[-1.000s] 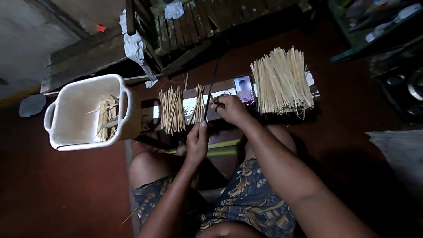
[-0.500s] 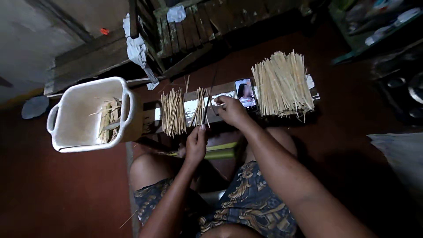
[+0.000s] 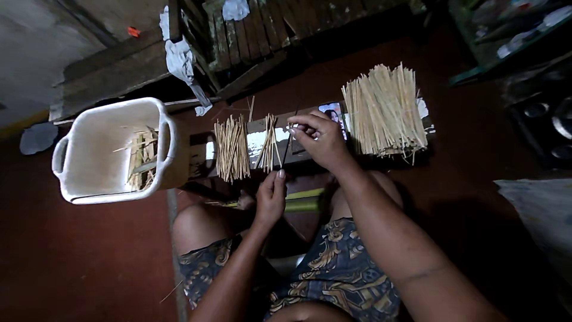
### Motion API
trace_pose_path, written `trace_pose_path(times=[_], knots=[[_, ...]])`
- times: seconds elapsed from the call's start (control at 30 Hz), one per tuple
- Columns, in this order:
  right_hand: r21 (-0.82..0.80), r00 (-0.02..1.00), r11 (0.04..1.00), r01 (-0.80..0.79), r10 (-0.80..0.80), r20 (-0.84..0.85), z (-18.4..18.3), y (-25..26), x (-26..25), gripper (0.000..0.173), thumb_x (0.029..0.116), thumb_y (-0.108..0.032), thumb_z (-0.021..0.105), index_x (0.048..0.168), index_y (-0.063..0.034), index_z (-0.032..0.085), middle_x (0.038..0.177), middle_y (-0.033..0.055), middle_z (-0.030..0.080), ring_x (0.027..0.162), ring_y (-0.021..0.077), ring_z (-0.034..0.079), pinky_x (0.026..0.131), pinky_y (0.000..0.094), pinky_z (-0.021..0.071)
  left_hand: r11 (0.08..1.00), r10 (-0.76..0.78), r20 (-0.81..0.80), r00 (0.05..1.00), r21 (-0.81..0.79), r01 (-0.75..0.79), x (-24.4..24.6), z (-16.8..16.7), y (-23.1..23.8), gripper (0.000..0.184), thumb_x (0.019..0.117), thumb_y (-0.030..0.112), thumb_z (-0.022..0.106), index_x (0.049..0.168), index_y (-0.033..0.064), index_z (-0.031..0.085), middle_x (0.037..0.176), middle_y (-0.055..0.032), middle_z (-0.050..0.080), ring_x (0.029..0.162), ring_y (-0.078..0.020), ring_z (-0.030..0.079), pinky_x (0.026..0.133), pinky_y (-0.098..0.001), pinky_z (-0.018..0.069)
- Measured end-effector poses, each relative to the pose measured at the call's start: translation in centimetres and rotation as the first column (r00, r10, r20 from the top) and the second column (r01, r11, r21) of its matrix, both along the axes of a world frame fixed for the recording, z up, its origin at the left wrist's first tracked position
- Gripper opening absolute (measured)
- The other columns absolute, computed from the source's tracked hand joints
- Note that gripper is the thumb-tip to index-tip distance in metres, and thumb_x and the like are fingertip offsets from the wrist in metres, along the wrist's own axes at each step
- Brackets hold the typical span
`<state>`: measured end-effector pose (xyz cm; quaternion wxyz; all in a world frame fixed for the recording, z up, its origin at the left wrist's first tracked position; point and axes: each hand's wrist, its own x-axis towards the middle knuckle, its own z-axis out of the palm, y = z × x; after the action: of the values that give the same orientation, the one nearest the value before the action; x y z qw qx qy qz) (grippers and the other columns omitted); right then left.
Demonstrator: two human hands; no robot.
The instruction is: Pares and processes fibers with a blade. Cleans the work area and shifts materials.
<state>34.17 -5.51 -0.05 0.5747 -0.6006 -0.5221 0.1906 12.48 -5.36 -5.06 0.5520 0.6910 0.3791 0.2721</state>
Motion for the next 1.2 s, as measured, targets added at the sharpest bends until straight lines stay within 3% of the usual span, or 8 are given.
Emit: trace_pose_path(times=[0.37, 0.43, 0.5, 0.6, 0.8, 0.93, 1.07, 1.2], knots=[[0.004, 1.0, 1.0, -0.017, 0.017, 0.005, -0.2, 0.0, -0.6, 0.013, 0.0983, -0.017, 0.07, 0.108, -0.0106, 0.076, 0.103, 0.0021, 0.068, 0.087, 0.009, 0.067, 0.072, 0.0256, 0.0611, 0.995, 0.003, 0.04, 0.999, 0.1, -0.007, -0.2, -2.5, -0.6, 0.04, 0.1124, 0.033, 0.037, 0.108, 0.0077, 0.067, 0.066, 0.0001, 0.05, 0.053, -0.0118, 0.047, 0.049, -0.0296, 0.0451], [0.029, 1.0, 1.0, -0.006, 0.007, -0.018, -0.2, 0.0, -0.6, 0.013, 0.0982, -0.016, 0.07, 0.108, -0.0093, 0.075, 0.103, 0.0031, 0.068, 0.087, 0.0098, 0.068, 0.072, 0.0263, 0.0612, 1.0, 0.011, -0.046, 0.999, 0.013, -0.01, -0.5, -3.8, -0.9, 0.042, 0.1124, 0.034, 0.037, 0.11, 0.0072, 0.068, 0.066, 0.0, 0.05, 0.053, -0.0119, 0.047, 0.05, -0.0294, 0.0451], [0.076, 0.998, 0.997, 0.015, -0.01, -0.069, 0.4, -0.2, -0.3, 0.013, 0.098, -0.013, 0.07, 0.108, -0.0063, 0.074, 0.105, 0.0051, 0.069, 0.089, 0.0115, 0.069, 0.075, 0.0274, 0.0624, 0.992, -0.022, -0.252, 0.968, -0.124, -0.009, -1.9, -6.8, -1.4, 0.048, 0.1115, 0.041, 0.035, 0.114, 0.0084, 0.07, 0.069, -0.0017, 0.055, 0.057, -0.0137, 0.051, 0.055, -0.0334, 0.0489], [0.126, 0.991, 0.99, 0.063, -0.047, -0.124, 1.0, -0.1, 0.8, 0.013, 0.0976, -0.012, 0.071, 0.108, -0.0045, 0.073, 0.101, 0.006, 0.069, 0.086, 0.0133, 0.068, 0.073, 0.0284, 0.062, 0.998, -0.01, -0.356, 0.934, -0.058, -0.011, -4.1, -10.1, -2.9, 0.046, 0.1109, 0.042, 0.036, 0.112, 0.0108, 0.07, 0.079, -0.0024, 0.062, 0.068, -0.014, 0.059, 0.067, -0.0365, 0.0551], [0.095, 0.973, 0.988, 0.124, -0.102, -0.208, 0.5, 0.0, 2.0, 0.017, 0.099, -0.014, 0.07, 0.112, -0.0031, 0.071, 0.106, 0.0076, 0.073, 0.088, 0.0175, 0.072, 0.074, 0.0342, 0.0649, 0.983, 0.042, -0.187, 0.981, -0.165, -0.074, -3.3, -9.0, -3.7, 0.046, 0.1119, 0.039, 0.035, 0.11, 0.0085, 0.071, 0.064, -0.0003, 0.05, 0.052, -0.0132, 0.046, 0.049, -0.0311, 0.0447], [0.076, 0.949, 0.983, 0.167, -0.139, -0.285, 0.4, 0.0, 2.4, 0.017, 0.1003, -0.012, 0.067, 0.113, -0.0008, 0.067, 0.098, 0.0078, 0.073, 0.082, 0.0183, 0.073, 0.072, 0.0349, 0.0647, 0.979, 0.085, -0.113, 0.99, -0.177, -0.104, -3.7, -7.5, -3.6, 0.047, 0.1125, 0.035, 0.034, 0.11, 0.0053, 0.07, 0.062, -0.0011, 0.049, 0.05, -0.0128, 0.045, 0.047, -0.0295, 0.0431], [-0.07, 0.879, 0.998, 0.002, -0.035, -0.475, 0.2, -0.1, 2.4, 0.02, 0.1001, -0.015, 0.068, 0.113, 0.0003, 0.067, 0.098, 0.012, 0.073, 0.078, 0.0225, 0.073, 0.07, 0.038, 0.0651, 0.979, 0.165, -0.075, 0.983, -0.107, -0.172, -4.0, -5.0, -2.6, 0.034, 0.1106, 0.029, 0.045, 0.108, 0.0058, 0.069, 0.067, 0.0001, 0.054, 0.054, -0.0107, 0.05, 0.051, -0.0272, 0.0467], [-0.199, 0.815, 0.95, -0.239, 0.085, -0.573, 0.3, 0.0, 1.2, 0.021, 0.1005, -0.016, 0.067, 0.114, -0.0003, 0.067, 0.098, 0.0131, 0.072, 0.078, 0.0228, 0.072, 0.071, 0.0391, 0.0636, 0.956, 0.172, 0.063, 0.983, -0.25, -0.151, -3.7, -2.8, -1.0, 0.036, 0.1109, 0.03, 0.044, 0.118, 0.0032, 0.066, 0.065, -0.002, 0.05, 0.05, -0.0126, 0.046, 0.045, -0.0284, 0.0438]])
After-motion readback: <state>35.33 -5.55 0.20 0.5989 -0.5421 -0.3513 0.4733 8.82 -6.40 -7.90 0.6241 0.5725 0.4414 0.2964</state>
